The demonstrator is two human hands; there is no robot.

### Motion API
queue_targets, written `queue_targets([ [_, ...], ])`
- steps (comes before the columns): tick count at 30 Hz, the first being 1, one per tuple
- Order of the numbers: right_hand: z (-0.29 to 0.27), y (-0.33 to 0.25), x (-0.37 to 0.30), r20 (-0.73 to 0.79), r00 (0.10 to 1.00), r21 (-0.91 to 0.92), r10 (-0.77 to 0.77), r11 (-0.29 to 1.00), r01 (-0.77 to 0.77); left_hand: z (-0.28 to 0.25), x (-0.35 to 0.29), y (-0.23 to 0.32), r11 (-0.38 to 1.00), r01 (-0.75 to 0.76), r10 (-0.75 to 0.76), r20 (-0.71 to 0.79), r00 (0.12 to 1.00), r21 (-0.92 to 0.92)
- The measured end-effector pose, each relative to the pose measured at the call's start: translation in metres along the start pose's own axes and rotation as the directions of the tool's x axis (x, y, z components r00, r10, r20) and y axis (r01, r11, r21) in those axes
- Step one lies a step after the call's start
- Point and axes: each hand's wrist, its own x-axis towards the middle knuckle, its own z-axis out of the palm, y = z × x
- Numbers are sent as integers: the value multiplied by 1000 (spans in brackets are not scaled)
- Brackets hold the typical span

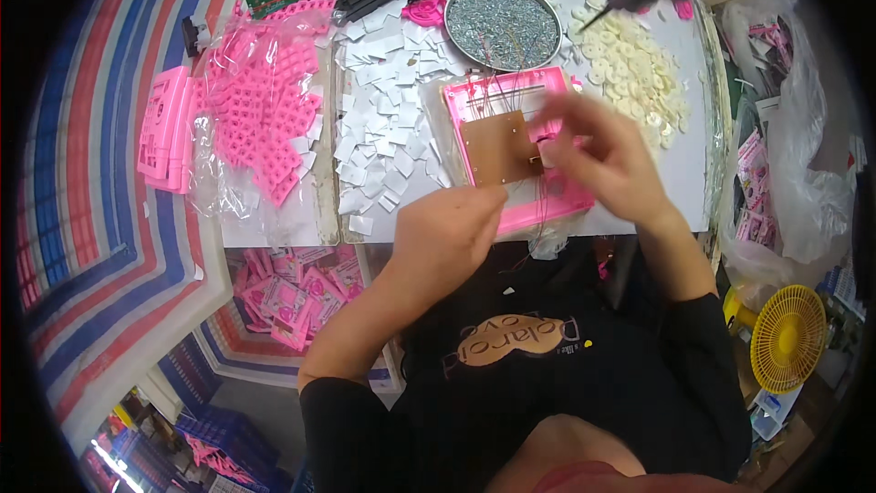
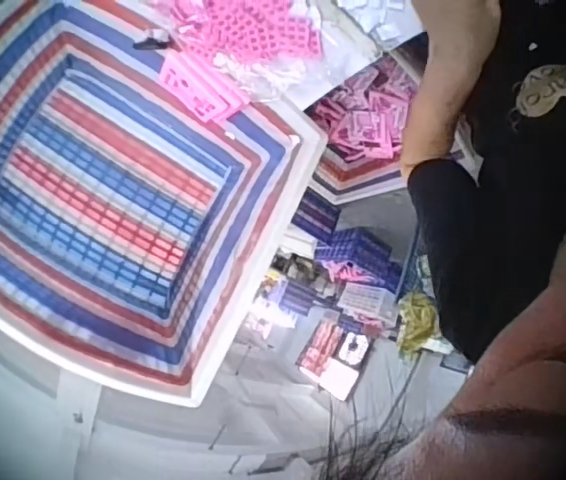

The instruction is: Assembling small electronic toy components into plastic housings using a hot glue gun.

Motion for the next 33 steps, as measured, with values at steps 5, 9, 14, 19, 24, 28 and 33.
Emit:
queue_targets([
  [5,18,21,-12,163,976,-137,-143,977,166,1,10,5,1000,-13,15,-76,997,26],
  [9,13,14,-10,276,940,94,201,967,-235,6,7,8,999,-46,49,-129,990,29],
  [14,13,21,-13,261,939,213,225,935,-284,-4,3,10,455,576,-582,262,770,-680],
  [19,14,19,-14,255,933,212,254,927,-310,-3,6,2,406,676,-494,475,728,-615],
  [24,14,19,-18,196,968,84,154,981,-173,-4,10,4,426,703,-513,488,706,-569],
  [28,17,23,-21,158,986,0,56,998,-57,-5,13,8,488,720,-543,474,693,-493],
  [33,17,28,-22,162,985,19,58,998,-62,-1,17,2,613,664,-521,413,747,-427],
])
